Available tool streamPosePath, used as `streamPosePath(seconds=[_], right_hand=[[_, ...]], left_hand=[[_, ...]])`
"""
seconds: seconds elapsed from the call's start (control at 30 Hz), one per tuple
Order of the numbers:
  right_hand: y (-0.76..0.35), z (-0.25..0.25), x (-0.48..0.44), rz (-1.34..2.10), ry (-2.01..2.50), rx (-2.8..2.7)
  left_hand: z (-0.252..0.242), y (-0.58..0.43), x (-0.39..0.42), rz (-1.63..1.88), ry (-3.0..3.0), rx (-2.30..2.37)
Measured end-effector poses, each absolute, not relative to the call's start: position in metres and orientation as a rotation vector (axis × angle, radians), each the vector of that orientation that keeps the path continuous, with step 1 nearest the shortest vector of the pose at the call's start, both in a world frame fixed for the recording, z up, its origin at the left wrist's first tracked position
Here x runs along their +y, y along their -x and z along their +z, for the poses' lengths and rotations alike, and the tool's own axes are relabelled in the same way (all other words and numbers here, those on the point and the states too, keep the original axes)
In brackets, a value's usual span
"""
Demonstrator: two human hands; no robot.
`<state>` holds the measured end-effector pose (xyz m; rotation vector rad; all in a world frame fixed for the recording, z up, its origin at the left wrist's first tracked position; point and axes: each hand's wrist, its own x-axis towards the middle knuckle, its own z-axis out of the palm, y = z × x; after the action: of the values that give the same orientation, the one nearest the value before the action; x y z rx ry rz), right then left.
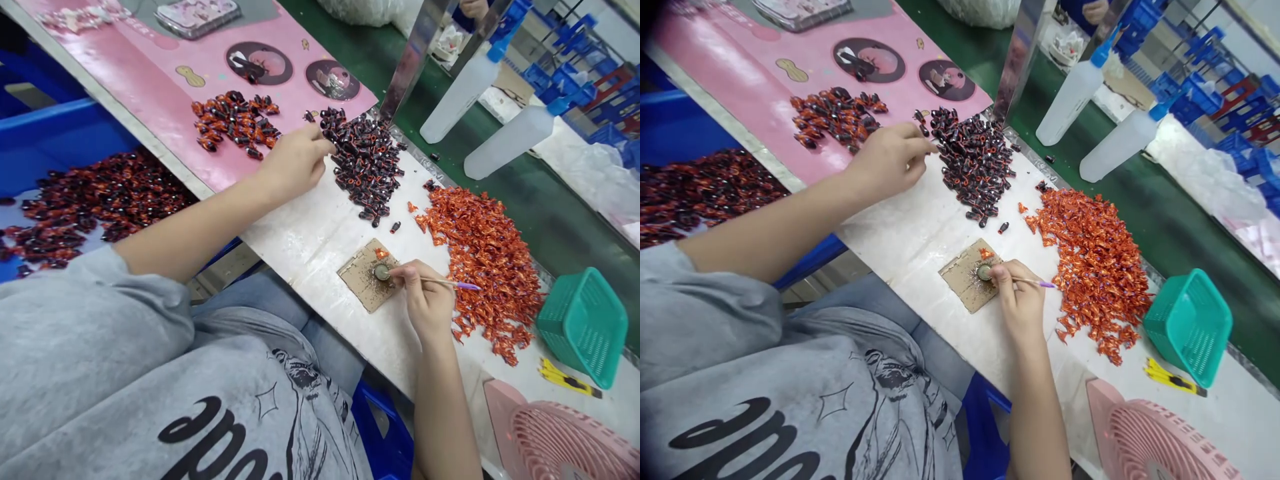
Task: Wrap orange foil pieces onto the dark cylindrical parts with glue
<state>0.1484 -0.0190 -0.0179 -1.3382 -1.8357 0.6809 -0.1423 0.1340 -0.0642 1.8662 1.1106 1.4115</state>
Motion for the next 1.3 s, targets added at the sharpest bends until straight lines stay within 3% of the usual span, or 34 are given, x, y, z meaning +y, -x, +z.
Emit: streamPosePath(seconds=[0.23,0.43,1.03,1.3], right_hand=[[-0.144,-0.026,-0.016,0.683,1.423,-1.888],[-0.146,-0.025,-0.015,0.624,1.413,-1.889],[-0.143,-0.027,-0.016,0.676,1.601,-1.696],[-0.134,-0.018,-0.026,0.627,1.348,-1.49]], left_hand=[[-0.041,0.073,0.021,1.176,-1.093,0.932],[-0.051,0.051,-0.011,1.082,-0.652,0.61],[-0.064,0.047,-0.013,1.135,-0.7,0.563],[-0.06,0.043,-0.016,1.127,-0.642,0.652]])
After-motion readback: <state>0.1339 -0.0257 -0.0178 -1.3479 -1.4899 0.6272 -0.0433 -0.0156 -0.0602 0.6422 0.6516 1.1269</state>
